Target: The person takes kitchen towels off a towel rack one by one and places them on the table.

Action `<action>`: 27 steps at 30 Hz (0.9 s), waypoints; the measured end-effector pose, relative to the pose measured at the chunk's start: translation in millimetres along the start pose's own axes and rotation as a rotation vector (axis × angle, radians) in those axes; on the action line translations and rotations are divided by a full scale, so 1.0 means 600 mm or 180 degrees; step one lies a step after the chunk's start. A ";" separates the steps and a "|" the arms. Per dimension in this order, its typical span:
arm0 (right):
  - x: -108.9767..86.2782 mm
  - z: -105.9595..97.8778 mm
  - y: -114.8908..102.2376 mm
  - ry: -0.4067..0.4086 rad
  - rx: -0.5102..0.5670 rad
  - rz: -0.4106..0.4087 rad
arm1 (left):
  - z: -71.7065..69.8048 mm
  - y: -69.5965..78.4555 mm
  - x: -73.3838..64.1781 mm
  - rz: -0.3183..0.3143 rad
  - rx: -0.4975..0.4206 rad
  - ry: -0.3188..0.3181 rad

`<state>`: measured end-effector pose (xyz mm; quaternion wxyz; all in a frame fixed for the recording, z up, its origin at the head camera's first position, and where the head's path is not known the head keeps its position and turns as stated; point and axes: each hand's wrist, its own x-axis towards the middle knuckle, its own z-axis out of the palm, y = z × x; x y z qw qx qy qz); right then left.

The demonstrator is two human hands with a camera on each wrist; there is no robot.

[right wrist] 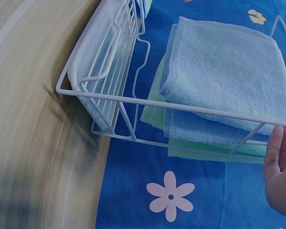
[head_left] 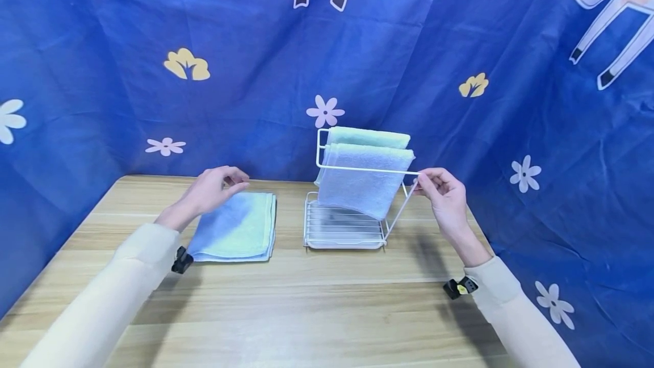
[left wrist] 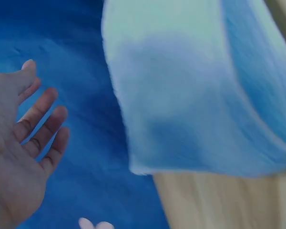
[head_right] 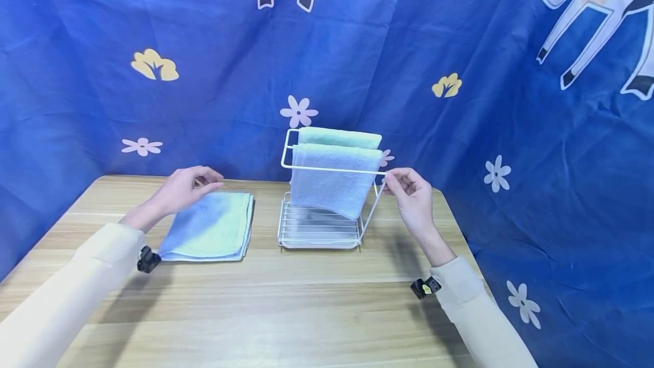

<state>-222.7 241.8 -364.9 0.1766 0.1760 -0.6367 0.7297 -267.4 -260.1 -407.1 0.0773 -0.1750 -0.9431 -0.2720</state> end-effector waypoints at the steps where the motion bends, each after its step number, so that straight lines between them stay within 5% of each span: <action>1: 0.000 0.000 0.000 -0.0001 0.0015 -0.0008 | -0.002 0.009 0.001 0.0047 -0.0018 0.0055; 7: 0.002 -0.001 0.002 0.0004 0.0003 -0.0006 | -0.020 0.072 0.016 0.0337 -0.0103 0.0434; 17: 0.001 0.001 0.001 0.0007 -0.0032 0.0026 | -0.058 0.175 0.042 0.0545 -0.0380 0.0507; 27: 0.000 0.001 0.000 0.0005 0.0037 0.0002 | -0.062 0.265 0.054 0.0898 -0.0542 0.0587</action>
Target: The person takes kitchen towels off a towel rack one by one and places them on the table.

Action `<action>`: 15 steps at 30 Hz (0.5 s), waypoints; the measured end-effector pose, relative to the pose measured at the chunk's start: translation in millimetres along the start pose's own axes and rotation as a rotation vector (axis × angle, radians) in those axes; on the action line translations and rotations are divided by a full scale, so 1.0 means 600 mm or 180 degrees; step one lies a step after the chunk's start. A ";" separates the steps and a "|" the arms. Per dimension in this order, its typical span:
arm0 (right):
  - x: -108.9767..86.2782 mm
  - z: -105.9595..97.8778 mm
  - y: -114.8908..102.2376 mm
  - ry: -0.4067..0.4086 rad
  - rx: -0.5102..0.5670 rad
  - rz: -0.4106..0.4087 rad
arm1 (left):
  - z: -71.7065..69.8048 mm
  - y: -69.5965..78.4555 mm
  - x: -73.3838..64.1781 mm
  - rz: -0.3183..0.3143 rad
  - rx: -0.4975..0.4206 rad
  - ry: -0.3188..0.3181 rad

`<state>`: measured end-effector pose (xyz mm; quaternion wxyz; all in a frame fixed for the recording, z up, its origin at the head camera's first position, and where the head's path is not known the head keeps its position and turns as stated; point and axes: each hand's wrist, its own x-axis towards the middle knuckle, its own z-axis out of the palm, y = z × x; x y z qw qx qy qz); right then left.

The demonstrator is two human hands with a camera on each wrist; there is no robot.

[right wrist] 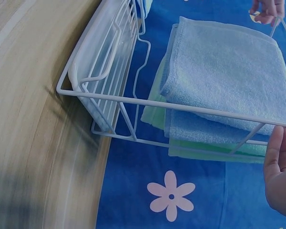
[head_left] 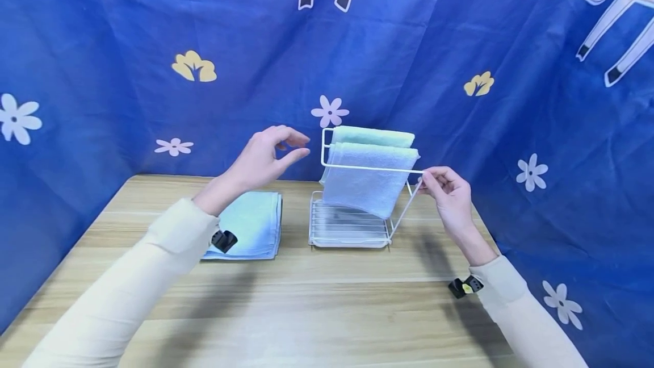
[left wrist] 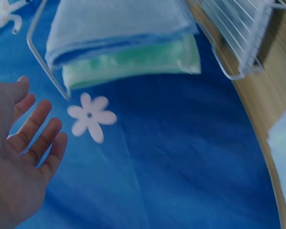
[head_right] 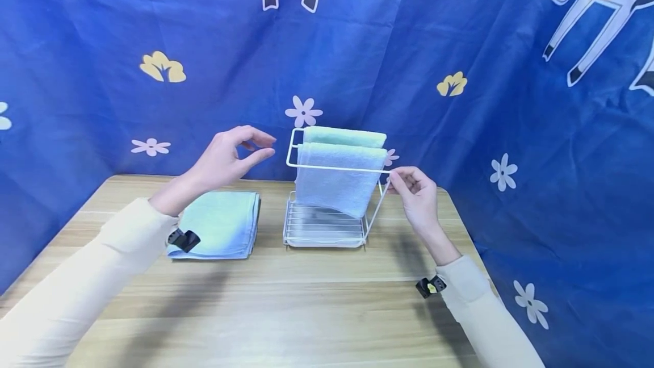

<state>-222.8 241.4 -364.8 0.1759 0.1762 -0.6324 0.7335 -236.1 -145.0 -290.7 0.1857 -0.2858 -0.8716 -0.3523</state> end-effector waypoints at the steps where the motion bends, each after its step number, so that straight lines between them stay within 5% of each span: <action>1: 0.001 -0.001 -0.001 -0.0005 -0.0005 -0.0007 | 0.003 0.006 0.002 0.0025 -0.0031 -0.0007; 15: 0.001 0.000 -0.003 -0.0018 0.0004 0.0014 | 0.037 0.055 0.044 0.0185 -0.0240 -0.0163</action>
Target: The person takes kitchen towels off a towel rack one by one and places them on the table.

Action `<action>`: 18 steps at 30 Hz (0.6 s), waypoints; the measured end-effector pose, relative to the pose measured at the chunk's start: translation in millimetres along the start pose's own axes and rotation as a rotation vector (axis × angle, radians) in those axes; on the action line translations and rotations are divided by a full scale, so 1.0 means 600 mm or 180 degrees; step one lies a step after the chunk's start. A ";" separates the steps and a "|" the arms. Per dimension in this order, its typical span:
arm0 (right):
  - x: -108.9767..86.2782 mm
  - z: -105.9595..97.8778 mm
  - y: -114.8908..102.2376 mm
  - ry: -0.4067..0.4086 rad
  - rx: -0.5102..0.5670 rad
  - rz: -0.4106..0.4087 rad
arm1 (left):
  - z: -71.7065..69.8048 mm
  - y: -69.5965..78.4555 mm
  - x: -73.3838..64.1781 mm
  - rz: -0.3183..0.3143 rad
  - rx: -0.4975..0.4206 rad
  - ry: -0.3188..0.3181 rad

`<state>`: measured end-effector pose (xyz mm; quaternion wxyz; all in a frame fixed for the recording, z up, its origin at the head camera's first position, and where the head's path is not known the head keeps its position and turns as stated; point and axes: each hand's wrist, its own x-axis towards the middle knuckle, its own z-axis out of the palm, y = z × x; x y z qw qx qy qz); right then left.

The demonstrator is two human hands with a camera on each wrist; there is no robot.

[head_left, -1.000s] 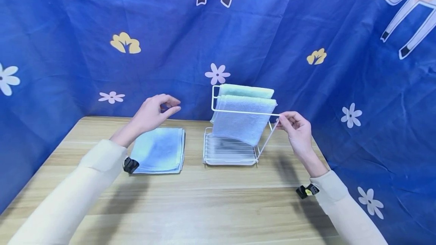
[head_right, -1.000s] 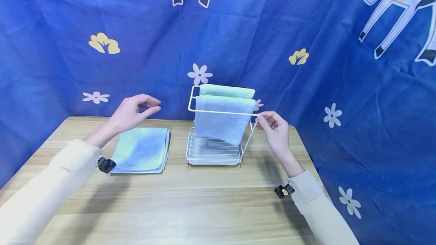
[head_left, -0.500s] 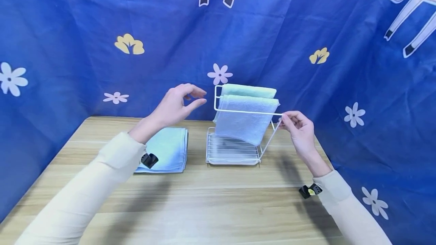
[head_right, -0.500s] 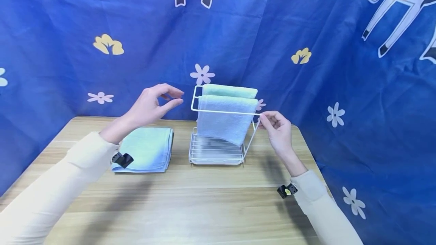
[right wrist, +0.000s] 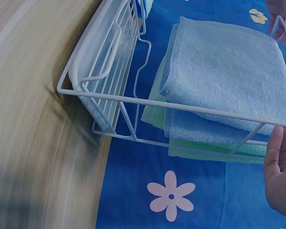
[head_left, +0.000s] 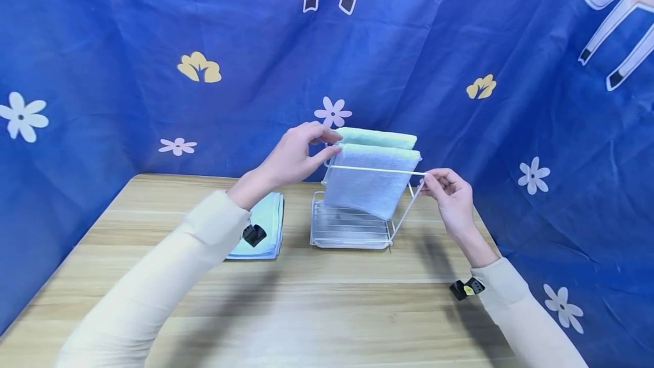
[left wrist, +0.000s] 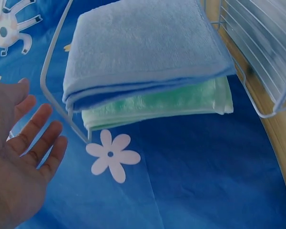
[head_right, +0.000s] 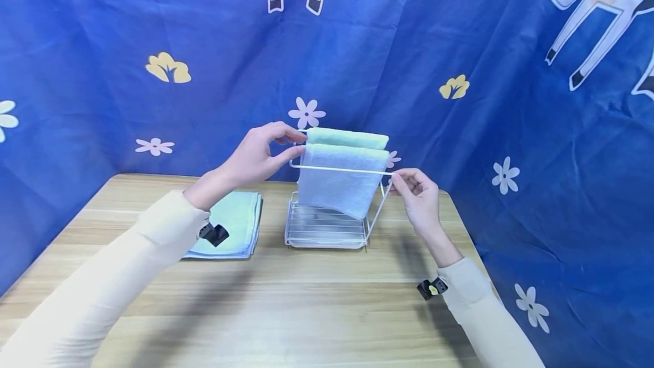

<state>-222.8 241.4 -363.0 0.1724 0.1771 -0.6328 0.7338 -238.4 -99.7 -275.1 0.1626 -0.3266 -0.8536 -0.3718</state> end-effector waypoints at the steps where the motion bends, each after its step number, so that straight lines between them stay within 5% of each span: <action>1: 0.000 0.000 0.000 0.0008 -0.0002 0.0003 | 0.003 0.001 0.004 -0.0003 -0.0007 -0.0023; 10: 0.002 -0.003 0.003 -0.0001 -0.0025 -0.0004 | 0.027 0.006 0.036 0.0008 0.0107 -0.0155; 18: 0.000 -0.004 0.004 -0.0018 -0.0032 -0.0031 | 0.039 0.010 0.056 -0.0070 0.0186 -0.0561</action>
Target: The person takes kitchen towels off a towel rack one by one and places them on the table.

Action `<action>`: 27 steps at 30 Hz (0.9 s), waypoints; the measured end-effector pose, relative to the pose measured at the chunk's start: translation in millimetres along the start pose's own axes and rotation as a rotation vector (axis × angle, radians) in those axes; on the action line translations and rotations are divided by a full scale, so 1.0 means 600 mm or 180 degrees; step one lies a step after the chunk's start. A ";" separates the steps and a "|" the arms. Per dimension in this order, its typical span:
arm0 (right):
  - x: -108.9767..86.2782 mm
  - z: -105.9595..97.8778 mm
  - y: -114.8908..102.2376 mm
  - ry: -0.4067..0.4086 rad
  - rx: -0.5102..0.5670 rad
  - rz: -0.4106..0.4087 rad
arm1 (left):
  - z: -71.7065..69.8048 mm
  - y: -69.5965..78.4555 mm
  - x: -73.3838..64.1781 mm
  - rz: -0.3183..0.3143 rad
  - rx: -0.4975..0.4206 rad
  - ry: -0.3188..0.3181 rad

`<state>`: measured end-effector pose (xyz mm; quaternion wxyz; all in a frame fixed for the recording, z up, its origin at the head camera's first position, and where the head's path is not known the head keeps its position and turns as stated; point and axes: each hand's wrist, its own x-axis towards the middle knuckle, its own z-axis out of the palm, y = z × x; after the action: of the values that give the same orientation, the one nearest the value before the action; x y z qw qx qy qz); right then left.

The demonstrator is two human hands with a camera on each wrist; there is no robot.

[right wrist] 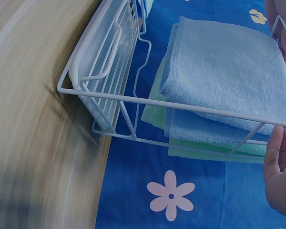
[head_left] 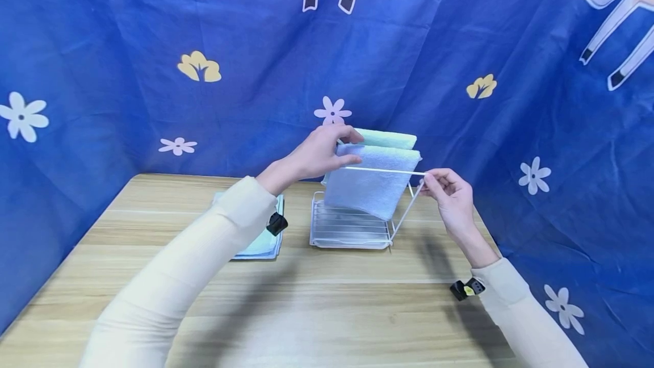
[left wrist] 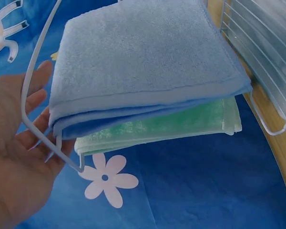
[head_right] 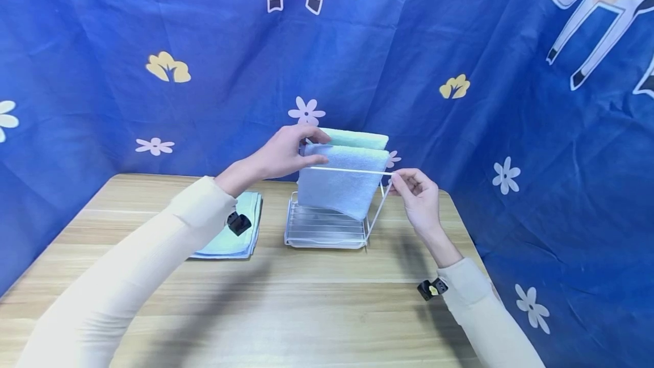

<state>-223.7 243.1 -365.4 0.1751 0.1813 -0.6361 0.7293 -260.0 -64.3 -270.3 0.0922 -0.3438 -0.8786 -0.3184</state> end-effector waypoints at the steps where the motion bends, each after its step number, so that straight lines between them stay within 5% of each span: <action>1: 0.000 0.000 -0.001 -0.0008 -0.0005 -0.0002 | 0.001 0.001 0.003 -0.0017 0.0011 -0.0025; 11: 0.001 -0.001 0.000 -0.0037 -0.0021 -0.0037 | 0.009 0.010 0.031 -0.0245 -0.0035 -0.0324; 27: -0.001 0.000 0.000 -0.0006 0.0083 -0.0012 | 0.023 0.007 0.052 -0.0417 0.0018 -0.0330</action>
<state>-223.6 243.1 -365.8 0.1735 0.1854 -0.6263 0.7370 -279.9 -36.3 -266.7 0.0265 -0.3013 -0.9037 -0.3031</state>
